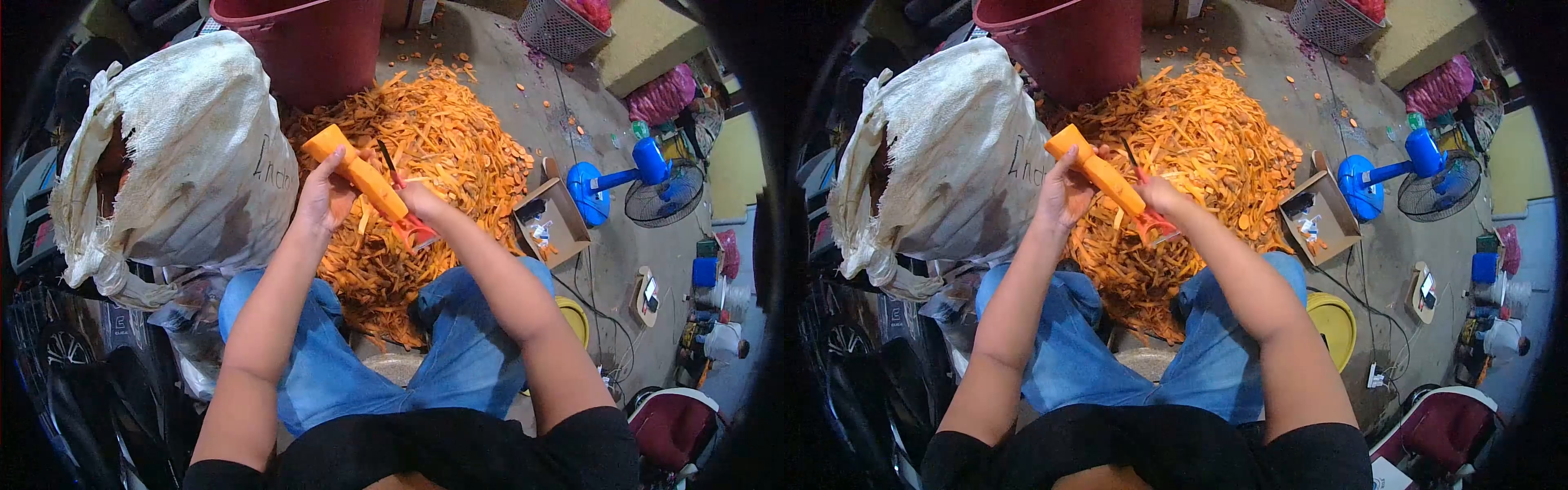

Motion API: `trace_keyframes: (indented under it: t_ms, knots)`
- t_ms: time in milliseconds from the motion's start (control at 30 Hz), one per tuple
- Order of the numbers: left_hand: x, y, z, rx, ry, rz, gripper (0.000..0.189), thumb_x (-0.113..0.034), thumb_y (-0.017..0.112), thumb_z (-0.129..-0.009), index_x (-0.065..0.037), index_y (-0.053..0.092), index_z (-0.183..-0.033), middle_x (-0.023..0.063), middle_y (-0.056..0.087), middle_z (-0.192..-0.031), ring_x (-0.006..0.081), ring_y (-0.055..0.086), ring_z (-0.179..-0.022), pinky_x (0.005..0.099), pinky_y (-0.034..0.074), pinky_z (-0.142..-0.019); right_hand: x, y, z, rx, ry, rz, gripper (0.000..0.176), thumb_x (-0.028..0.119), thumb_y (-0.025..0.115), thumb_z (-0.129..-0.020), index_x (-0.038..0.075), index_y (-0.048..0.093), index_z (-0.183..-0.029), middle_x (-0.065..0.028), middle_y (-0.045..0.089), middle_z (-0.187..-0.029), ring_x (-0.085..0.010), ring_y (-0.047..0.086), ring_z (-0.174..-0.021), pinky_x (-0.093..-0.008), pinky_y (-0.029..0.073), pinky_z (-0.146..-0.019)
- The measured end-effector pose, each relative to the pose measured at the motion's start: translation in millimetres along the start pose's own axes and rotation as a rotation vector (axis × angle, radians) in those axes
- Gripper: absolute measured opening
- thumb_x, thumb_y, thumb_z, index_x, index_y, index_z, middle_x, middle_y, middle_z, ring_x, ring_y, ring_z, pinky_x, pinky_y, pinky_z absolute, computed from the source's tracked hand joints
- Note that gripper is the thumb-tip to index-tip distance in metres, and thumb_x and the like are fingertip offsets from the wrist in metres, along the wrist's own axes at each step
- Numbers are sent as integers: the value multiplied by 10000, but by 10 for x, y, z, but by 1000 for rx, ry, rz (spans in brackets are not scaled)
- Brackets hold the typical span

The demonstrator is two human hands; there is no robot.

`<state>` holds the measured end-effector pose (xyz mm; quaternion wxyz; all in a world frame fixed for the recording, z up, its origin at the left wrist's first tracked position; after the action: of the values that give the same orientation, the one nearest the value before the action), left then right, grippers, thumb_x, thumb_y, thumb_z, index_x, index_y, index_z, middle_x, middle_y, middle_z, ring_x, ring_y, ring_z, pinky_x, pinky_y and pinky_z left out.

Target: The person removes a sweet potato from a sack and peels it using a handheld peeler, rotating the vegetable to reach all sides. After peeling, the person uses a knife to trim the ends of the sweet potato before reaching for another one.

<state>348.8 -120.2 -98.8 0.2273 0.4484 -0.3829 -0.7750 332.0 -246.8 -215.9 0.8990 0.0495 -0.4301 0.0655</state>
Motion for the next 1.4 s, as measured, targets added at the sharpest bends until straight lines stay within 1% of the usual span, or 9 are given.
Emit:
trace_keyframes:
  t_ms: [33, 267, 433, 567, 800, 933, 967, 1067, 1400]
  knots:
    - [-3, 9, -1, 1, 1, 2, 333, -237, 539, -750, 1, 431, -955, 148, 501, -963, 223, 465, -936, 362, 342, -847, -2, 87, 26, 42, -38, -327, 223, 211, 504, -752, -4, 523, -696, -57, 521, -600, -131, 475, -462, -259, 368, -416]
    - [-93, 22, 16, -4, 75, -55, 377, -272, 548, -741, -47, 419, -1015, 111, 491, -1022, 208, 463, -945, 388, 344, -832, 364, 117, 404, 114, -20, -655, 184, 182, 448, -789, 20, 520, -839, -66, 536, -673, -149, 517, -552, -252, 425, -496]
    - [-162, 167, 76, -8, 75, -115, 411, -336, 510, -753, -37, 456, -1030, 121, 489, -1030, 206, 456, -966, 392, 364, -820, 435, -337, 167, -55, -184, -671, 195, 188, 429, -808, 23, 529, -838, -79, 545, -709, -158, 530, -574, -272, 443, -508]
    - [-37, 158, 59, 188, -155, -68, 507, -422, 379, -796, -21, 383, -1106, 129, 460, -1086, 225, 453, -999, 359, 412, -792, 664, -634, 278, -218, -219, -808, 147, 195, 462, -800, 71, 503, -731, -41, 522, -653, -148, 523, -573, -287, 444, -503]
    - [420, 187, 236, 267, -642, -307, 427, -326, 301, -824, -25, 367, -1119, 168, 534, -885, 267, 552, -692, 335, 465, -551, 932, -765, 485, -347, -393, -531, 175, 227, 491, -792, 55, 498, -764, -17, 521, -651, -123, 501, -539, -263, 422, -499]
    - [522, 160, 232, 334, -655, -237, 428, -402, 282, -829, -63, 391, -1067, 138, 531, -757, 240, 546, -641, 328, 453, -507, 962, -884, 453, -529, -471, -319, 196, 217, 455, -812, 36, 503, -752, -33, 524, -658, -114, 501, -542, -253, 418, -500]
    - [526, 173, 224, 343, -655, -172, 430, -425, 280, -828, -71, 402, -1042, 126, 524, -727, 232, 543, -629, 328, 450, -495, 982, -939, 549, -651, -510, -371, 227, 196, 487, -791, 55, 457, -615, 22, 398, -493, -71, 359, -430, -247, 289, -407]
    - [520, 153, 205, 172, -603, -155, 423, -437, 285, -826, -74, 421, -996, 122, 524, -728, 227, 543, -622, 333, 458, -491, 954, -1121, 532, -742, -566, -590, 247, 199, 485, -792, 61, 444, -592, 29, 388, -486, -74, 324, -413, -249, 272, -401]
    - [651, 255, 209, 12, -413, -209, 431, -436, 255, -834, -90, 439, -1013, 74, 548, -841, 196, 552, -707, 367, 485, -565, 1198, -304, 971, -744, -681, -269, 244, 222, 486, -799, -13, 526, -747, -47, 516, -590, -123, 448, -529, -279, 373, -515]
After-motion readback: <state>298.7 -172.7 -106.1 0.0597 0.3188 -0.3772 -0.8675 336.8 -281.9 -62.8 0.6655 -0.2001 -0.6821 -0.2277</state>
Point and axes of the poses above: each hand's wrist, its own z-axis away from the middle knuckle, its own y-axis out of the palm, x = y × z, the point moved 5 cm from there along -z, towards the middle knuckle
